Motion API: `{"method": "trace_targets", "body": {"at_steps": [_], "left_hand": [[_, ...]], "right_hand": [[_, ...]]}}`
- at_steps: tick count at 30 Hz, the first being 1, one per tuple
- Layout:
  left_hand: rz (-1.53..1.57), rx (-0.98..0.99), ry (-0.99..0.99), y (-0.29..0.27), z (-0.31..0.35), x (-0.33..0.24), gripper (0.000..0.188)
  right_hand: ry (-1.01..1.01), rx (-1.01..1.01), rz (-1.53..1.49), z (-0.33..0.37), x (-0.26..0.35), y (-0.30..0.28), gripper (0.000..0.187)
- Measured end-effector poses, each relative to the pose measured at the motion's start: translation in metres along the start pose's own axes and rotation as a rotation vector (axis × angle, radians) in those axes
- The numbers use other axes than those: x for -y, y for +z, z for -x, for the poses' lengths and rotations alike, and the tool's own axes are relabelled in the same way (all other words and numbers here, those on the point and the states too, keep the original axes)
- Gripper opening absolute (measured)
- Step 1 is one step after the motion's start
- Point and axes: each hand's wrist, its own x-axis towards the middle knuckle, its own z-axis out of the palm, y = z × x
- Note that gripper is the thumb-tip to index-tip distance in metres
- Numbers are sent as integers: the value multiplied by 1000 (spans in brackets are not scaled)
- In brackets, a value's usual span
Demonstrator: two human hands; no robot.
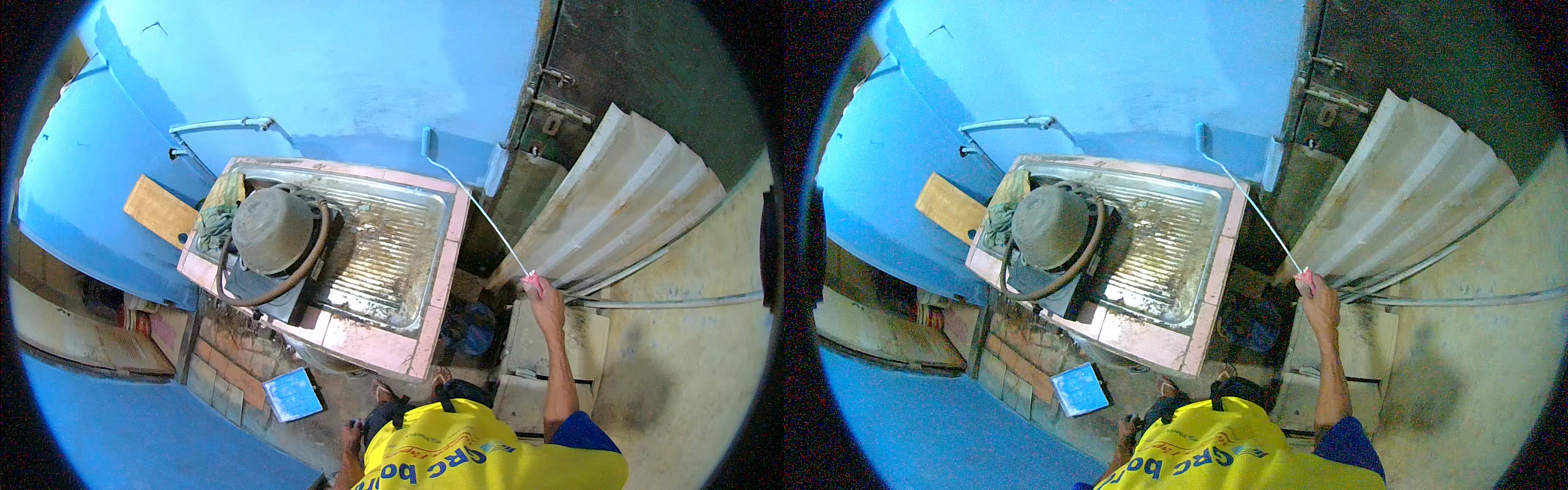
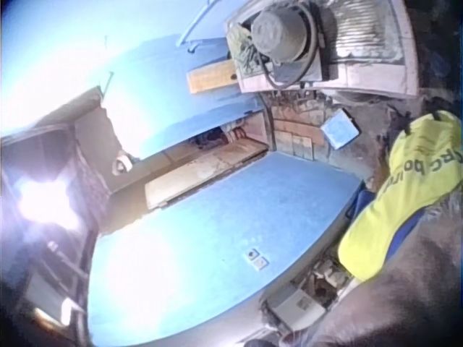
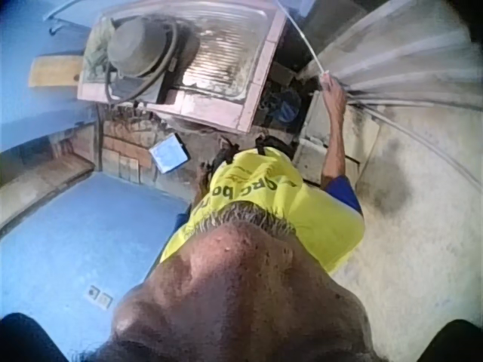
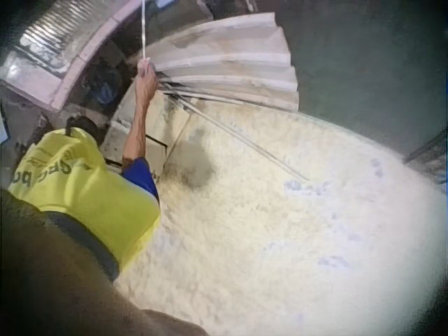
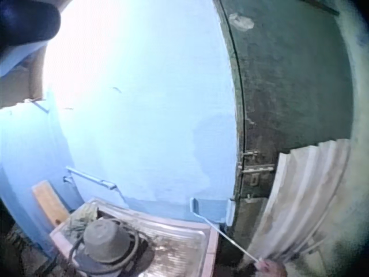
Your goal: The person paints a wall using a roller, periodically dipping the roller into a tray of blue paint.
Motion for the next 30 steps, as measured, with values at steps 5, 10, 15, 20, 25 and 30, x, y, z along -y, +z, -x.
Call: {"method": "trace_targets", "body": {"at_steps": [5,10,15,20,25,30], "left_hand": [[97,66,93,-12,2,4,18],[89,-19,65,-17,5,5,21],[13,-63,44,-39,-4,27,22],[8,-96,-93,-50,-8,26,19],[38,-123,-91,-67,-11,31,12],[48,-161,-76,-81,-18,29,11]], "right_hand": [[-39,2,88,-10,32,20,35],[-46,35,38,-14,75,34,34],[-127,42,-30,-20,112,51,33],[-210,1,-70,-35,126,81,34],[-177,15,17,-40,160,105,35],[-173,62,30,-53,189,126,40]]}}
